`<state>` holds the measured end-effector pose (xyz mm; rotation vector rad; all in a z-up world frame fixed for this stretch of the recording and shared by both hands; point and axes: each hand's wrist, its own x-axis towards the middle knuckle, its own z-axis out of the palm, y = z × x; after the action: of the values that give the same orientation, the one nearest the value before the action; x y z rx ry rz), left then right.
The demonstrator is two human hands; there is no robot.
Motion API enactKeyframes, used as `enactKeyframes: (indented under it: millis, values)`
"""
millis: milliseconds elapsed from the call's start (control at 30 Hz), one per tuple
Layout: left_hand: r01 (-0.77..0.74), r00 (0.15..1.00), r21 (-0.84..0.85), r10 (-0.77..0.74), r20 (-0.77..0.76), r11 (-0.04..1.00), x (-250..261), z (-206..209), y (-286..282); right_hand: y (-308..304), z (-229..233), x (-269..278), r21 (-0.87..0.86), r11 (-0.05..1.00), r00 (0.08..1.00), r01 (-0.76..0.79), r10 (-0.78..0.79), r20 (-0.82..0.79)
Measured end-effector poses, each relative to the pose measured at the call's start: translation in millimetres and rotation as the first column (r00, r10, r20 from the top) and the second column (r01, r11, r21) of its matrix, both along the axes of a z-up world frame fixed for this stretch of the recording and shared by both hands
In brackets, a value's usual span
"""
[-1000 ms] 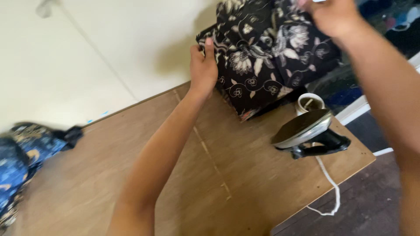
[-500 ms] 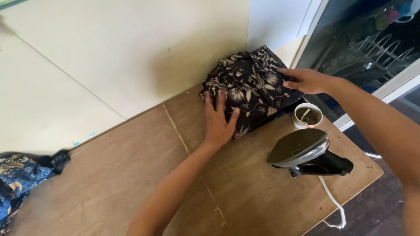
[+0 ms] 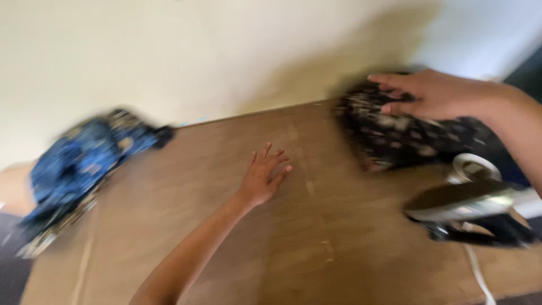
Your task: The person folds a black patterned shirt on a wooden table, then irons a blue patterned shirt using a handheld iron. The folded black shirt is placed aside, and the blue shirt is smoothed with the iron.
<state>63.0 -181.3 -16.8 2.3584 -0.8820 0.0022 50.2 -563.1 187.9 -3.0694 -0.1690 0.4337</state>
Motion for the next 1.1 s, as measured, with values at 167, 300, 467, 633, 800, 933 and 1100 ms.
enactKeyframes:
  millis: [167, 300, 467, 633, 800, 933, 1100]
  values:
    - [-0.301, 0.947, -0.035, 0.303, 0.102, 0.953, -3, -12, 121, 148, -9, 23, 0.052, 0.906, 0.907, -0.42, 0.421, -0.024]
    - [-0.504, 0.766, -0.121, 0.508, 0.394, 0.855, 7, -13, 233, 246, -49, 44, -0.005, 0.919, 0.888, -0.393, 0.378, -0.261]
    - [-0.66, 0.501, -0.267, 0.676, 0.54, 0.702, 17, 6, 333, 342, -105, 63, 0.142, 0.77, 0.756, -0.622, 0.637, -0.147]
    - [-0.686, 0.565, -0.253, 0.718, 0.407, 0.683, 55, 10, 357, 402, -146, 75, 0.326, 0.714, 0.738, -0.619, 0.671, -0.068]
    - [-0.602, 0.601, -0.284, 0.658, 0.454, 0.747, 68, 9, 343, 421, -169, 82, 0.426, 0.654, 0.742, -0.625, 0.667, 0.066]
    - [-0.437, 0.731, -0.391, 0.573, 0.37, 0.81, 30, 6, 284, 422, -184, 95, 0.78, 0.593, 0.905, -0.199, 0.416, -0.085]
    - [-0.065, 0.912, -0.22, 0.147, 0.383, 0.973, -57, 11, 198, 417, -195, 97, 0.96, -0.12, 0.886, 0.252, 0.428, -0.179]
